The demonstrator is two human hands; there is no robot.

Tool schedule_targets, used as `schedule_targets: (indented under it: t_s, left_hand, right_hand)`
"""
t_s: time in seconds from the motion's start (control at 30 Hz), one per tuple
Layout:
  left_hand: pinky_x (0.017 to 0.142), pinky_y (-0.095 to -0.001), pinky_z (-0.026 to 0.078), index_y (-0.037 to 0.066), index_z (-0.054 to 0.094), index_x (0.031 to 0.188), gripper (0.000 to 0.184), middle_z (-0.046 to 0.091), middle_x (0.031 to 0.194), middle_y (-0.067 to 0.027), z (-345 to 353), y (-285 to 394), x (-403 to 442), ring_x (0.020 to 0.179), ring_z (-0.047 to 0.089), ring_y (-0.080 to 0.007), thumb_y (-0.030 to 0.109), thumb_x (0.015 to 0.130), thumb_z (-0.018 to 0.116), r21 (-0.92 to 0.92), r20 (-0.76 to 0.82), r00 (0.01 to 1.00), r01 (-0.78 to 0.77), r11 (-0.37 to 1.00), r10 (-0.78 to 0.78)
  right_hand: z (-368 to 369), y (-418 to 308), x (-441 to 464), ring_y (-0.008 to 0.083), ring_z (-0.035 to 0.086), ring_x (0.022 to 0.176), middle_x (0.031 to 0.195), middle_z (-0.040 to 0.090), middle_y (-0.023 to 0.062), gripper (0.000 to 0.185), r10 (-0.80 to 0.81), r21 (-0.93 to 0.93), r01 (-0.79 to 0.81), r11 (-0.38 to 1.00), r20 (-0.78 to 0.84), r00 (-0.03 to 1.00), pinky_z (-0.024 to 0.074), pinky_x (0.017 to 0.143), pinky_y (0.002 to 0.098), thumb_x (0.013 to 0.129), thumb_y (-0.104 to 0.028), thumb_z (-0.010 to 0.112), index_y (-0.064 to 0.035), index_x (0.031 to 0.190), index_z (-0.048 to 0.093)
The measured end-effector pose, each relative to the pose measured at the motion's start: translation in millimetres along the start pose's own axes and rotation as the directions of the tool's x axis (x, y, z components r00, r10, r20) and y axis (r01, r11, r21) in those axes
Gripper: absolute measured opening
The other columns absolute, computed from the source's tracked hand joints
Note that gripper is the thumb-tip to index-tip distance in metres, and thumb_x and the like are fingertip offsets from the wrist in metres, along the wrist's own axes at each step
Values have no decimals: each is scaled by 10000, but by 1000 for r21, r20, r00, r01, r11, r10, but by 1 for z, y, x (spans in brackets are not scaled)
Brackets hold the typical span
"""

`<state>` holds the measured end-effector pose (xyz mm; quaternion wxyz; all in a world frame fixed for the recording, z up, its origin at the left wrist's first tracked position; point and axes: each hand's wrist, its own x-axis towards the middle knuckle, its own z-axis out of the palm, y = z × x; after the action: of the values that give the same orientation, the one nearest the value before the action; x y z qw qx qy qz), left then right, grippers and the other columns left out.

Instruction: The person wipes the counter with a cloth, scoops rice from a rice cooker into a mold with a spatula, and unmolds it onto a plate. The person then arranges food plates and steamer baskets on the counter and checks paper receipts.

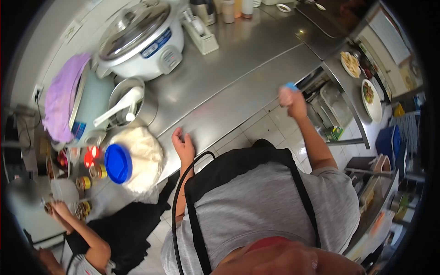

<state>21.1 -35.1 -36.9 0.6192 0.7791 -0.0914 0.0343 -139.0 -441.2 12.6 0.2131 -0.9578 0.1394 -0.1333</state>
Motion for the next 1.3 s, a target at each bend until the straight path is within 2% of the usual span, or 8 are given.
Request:
schedule_targets:
  t_s: [0.03, 0.1, 0.17, 0.3, 0.5, 0.87, 1.0, 1.3]
  left_hand:
    - [859, -328, 345, -24, 435, 1088, 359, 469, 1056, -148, 5, 1, 6, 983, 446, -237, 106, 761, 510, 49, 26, 999, -20, 999, 19]
    - [863, -341, 344, -26, 446, 1076, 363, 465, 1061, -163, 21, 7, 17, 986, 445, -257, 116, 751, 518, 140, 61, 996, -66, 988, 58]
    - [866, -350, 341, -28, 452, 1068, 367, 465, 1060, -171, 42, 18, 25, 994, 439, -268, 130, 745, 524, 155, 70, 996, -58, 986, 47]
    - [856, -367, 343, -27, 442, 1077, 385, 470, 1051, -177, 96, 26, 46, 990, 436, -286, 147, 745, 526, 160, 67, 995, -91, 983, 81]
    - [826, -423, 333, -34, 440, 1074, 423, 476, 1025, -204, 141, 44, 59, 957, 432, -354, 204, 734, 523, 616, 102, 959, -270, 740, 264]
    - [859, -428, 314, -37, 441, 1077, 406, 468, 1054, -200, 149, 43, 57, 984, 419, -349, 226, 775, 505, 778, 80, 971, -202, 596, 224]
    - [868, -425, 308, -23, 449, 1082, 412, 459, 1060, -192, 153, 50, 58, 991, 415, -350, 235, 767, 512, 818, 80, 973, -188, 544, 215]
    - [844, -429, 334, 7, 465, 1068, 424, 473, 1038, -193, 155, 45, 59, 970, 426, -356, 230, 718, 553, 845, 68, 960, -200, 496, 271]
  right_hand:
    - [1, 20, -4, 352, 529, 768, 885, 545, 175, 362, 183, -65, -232, 970, -432, 883, 429, 655, 400, 713, -71, 467, -70, 1075, 495]
    - [-18, 34, 2, 353, 521, 807, 903, 540, 189, 363, 179, -108, -283, 953, -552, 814, 423, 690, 412, 709, -89, 465, -62, 1069, 500]
    - [-4, 26, 27, 350, 514, 824, 876, 541, 190, 382, -66, -74, 33, 997, -506, 860, 418, 729, 410, 695, -118, 489, -63, 1072, 499]
    - [39, -78, 57, 368, 282, 1168, 1252, 356, 133, 650, -6, -217, 43, 975, 169, 986, 247, 929, 526, 592, -419, 648, -206, 1175, 456]
    - [83, -64, 153, 334, 308, 1156, 1243, 385, 98, 509, -494, 56, 491, 870, 98, 864, 247, 932, 477, 627, -327, 626, -234, 1113, 508]
    - [18, 179, 308, 302, 389, 1096, 1144, 459, 116, 512, 310, -132, -317, 939, -75, 948, 315, 897, 410, 696, -322, 552, -175, 1175, 441]
    - [-33, 246, 221, 300, 437, 1029, 1097, 467, 150, 563, 281, -189, -352, 917, -322, 904, 339, 888, 398, 687, -317, 586, -182, 1206, 413]
    - [-139, 304, 104, 312, 534, 919, 969, 567, 147, 440, 403, -87, -393, 915, 206, 892, 440, 775, 356, 710, -274, 551, -88, 1098, 459]
